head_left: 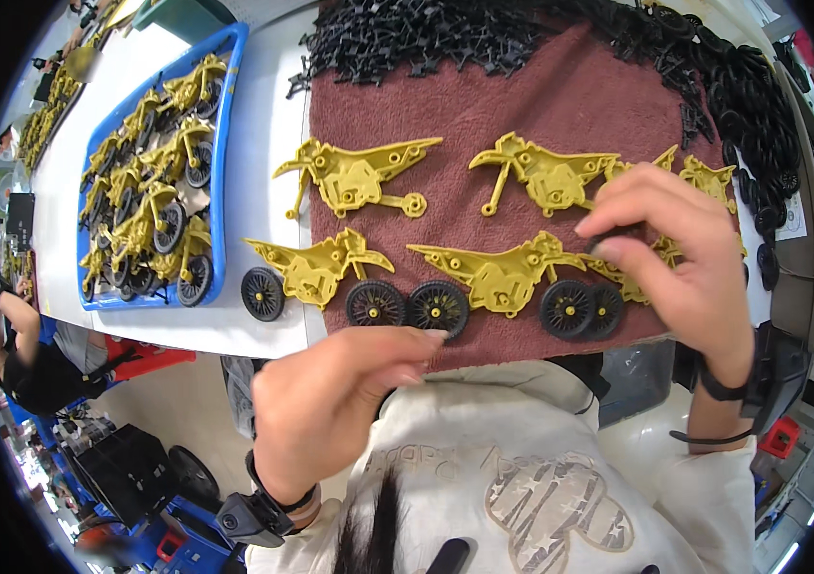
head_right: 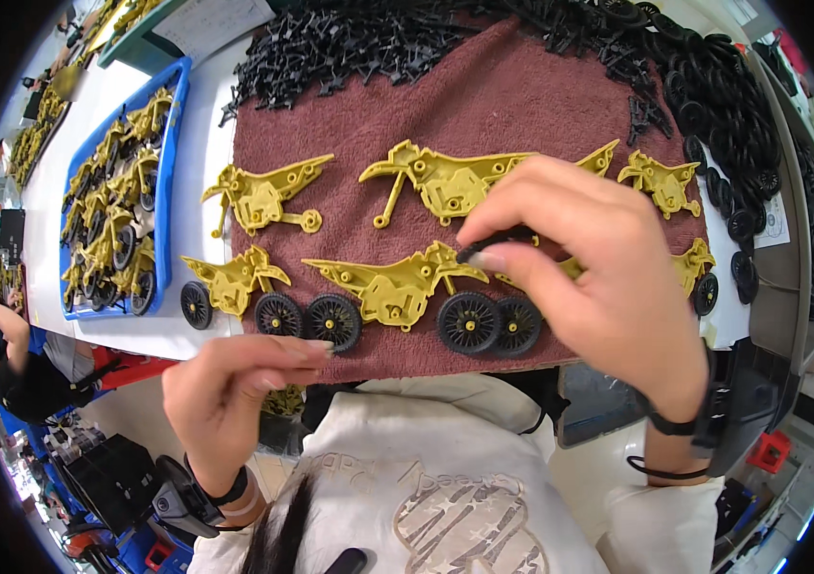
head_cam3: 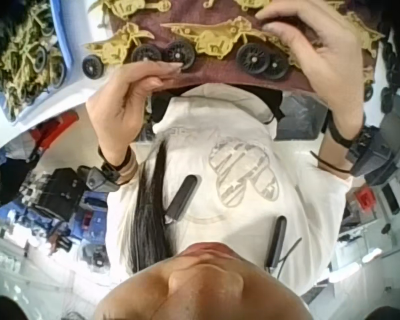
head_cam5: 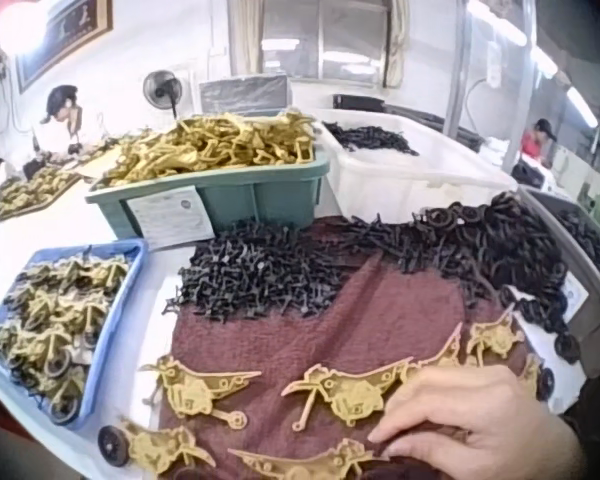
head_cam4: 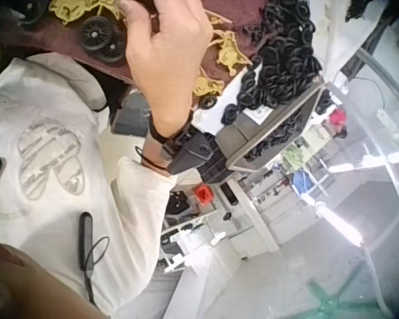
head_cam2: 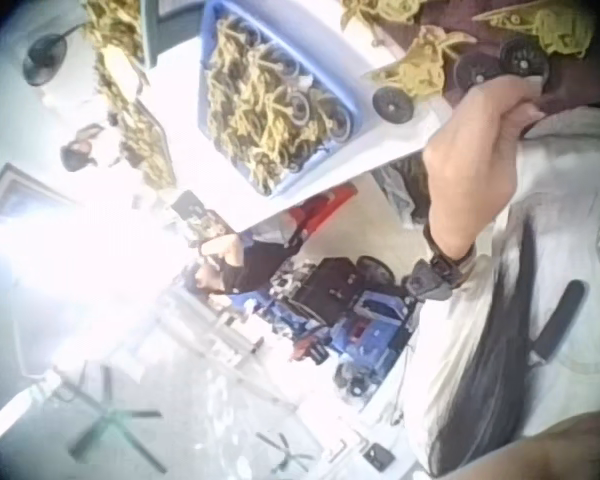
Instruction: Assemble plastic toy motorcycle parts including frames, wheels, and handles.
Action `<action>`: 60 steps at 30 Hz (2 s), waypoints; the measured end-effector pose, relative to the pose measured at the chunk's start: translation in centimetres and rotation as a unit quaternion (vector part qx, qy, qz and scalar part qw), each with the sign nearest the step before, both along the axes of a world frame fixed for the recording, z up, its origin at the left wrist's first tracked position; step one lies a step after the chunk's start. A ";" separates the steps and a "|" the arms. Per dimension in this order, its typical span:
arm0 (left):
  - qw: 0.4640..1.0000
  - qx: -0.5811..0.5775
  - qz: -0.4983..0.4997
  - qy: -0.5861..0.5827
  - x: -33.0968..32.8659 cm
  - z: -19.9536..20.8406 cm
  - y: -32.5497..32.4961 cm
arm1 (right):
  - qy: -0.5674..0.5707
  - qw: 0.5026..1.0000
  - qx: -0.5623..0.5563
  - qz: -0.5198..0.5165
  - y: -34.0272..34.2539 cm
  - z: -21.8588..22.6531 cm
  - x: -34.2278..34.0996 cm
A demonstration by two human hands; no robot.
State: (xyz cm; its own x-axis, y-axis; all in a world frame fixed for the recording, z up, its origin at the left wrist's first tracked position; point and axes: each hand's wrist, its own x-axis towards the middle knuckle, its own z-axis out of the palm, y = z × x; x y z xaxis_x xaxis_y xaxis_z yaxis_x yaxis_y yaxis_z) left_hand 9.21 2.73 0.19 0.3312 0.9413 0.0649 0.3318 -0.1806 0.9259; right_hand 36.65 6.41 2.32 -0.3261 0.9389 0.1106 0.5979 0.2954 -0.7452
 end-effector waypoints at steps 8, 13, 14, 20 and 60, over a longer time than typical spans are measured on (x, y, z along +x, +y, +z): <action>0.984 0.158 -0.083 0.023 1.2 -0.9 0.6 | -0.101 0.989 0.106 -0.007 -0.8 -2.7 -2.3; 0.991 0.099 -0.075 -0.050 2.2 -2.4 -0.9 | -0.119 0.985 0.126 -0.001 -1.7 -2.6 -2.9; 0.991 0.097 -0.075 -0.050 2.3 -2.7 -1.4 | -0.128 0.982 0.137 -0.002 -1.8 -2.6 -2.9; 1.000 0.016 0.002 0.008 3.4 -2.7 -2.8 | -0.109 0.983 0.150 0.010 -1.8 -3.0 -2.6; 0.927 0.164 0.013 0.337 6.6 -1.8 -2.4 | -0.103 0.971 -0.203 0.075 3.6 1.3 -1.7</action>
